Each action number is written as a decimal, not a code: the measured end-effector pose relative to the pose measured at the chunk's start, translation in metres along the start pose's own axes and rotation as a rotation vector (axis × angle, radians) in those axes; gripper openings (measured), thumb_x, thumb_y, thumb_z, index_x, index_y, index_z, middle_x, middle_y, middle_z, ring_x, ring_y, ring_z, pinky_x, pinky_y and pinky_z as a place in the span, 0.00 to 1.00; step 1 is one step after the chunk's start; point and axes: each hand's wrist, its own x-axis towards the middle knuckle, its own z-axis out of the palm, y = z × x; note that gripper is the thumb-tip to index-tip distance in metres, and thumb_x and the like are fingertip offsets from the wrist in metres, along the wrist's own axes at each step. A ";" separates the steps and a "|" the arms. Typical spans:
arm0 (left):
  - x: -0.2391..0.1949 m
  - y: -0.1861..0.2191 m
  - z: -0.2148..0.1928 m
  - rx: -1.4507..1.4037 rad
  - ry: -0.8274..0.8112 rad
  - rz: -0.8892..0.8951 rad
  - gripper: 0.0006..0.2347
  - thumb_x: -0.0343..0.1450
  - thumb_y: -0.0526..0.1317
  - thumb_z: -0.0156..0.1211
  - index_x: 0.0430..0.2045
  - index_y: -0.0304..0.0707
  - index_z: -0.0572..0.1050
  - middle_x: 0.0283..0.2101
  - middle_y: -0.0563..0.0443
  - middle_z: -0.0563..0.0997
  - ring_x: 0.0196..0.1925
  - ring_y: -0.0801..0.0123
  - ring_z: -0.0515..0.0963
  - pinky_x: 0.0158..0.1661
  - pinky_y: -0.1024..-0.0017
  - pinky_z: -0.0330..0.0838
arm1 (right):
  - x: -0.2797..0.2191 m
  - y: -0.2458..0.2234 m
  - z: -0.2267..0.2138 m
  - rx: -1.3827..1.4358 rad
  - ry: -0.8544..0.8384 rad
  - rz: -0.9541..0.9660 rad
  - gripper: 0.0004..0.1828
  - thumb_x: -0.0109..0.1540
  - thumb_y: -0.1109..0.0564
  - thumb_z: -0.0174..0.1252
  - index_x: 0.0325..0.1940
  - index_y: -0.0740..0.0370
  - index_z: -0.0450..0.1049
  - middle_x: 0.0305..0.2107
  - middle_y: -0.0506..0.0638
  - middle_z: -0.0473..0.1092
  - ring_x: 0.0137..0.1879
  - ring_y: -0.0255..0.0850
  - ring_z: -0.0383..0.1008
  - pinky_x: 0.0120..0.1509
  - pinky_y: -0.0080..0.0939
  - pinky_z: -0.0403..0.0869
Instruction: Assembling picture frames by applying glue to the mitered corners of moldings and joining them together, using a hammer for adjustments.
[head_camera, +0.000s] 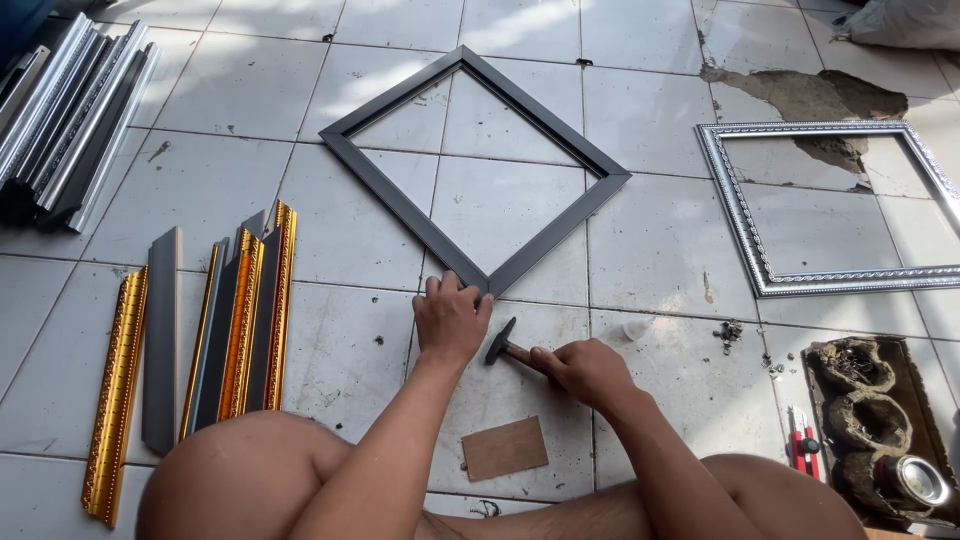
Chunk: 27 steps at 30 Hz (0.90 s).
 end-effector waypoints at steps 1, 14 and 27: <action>0.000 -0.001 0.001 -0.028 0.008 0.055 0.09 0.65 0.45 0.52 0.32 0.45 0.74 0.38 0.47 0.71 0.44 0.58 0.70 0.37 0.62 0.68 | -0.013 -0.011 -0.010 -0.003 -0.058 -0.059 0.26 0.58 0.37 0.40 0.26 0.53 0.79 0.19 0.55 0.72 0.34 0.53 0.73 0.40 0.45 0.71; 0.002 0.009 0.010 0.043 -0.228 0.095 0.24 0.61 0.48 0.54 0.49 0.39 0.62 0.45 0.46 0.66 0.46 0.57 0.62 0.42 0.59 0.57 | 0.015 -0.011 0.008 0.607 0.061 0.096 0.23 0.60 0.42 0.43 0.50 0.57 0.69 0.34 0.56 0.73 0.32 0.43 0.76 0.30 0.37 0.76; 0.003 0.075 -0.077 -1.001 0.190 0.178 0.15 0.57 0.32 0.47 0.38 0.36 0.66 0.35 0.44 0.68 0.42 0.57 0.72 0.40 0.62 0.69 | 0.001 -0.033 -0.007 1.393 -0.313 -0.088 0.35 0.59 0.37 0.33 0.58 0.66 0.60 0.46 0.61 0.66 0.49 0.54 0.69 0.45 0.49 0.71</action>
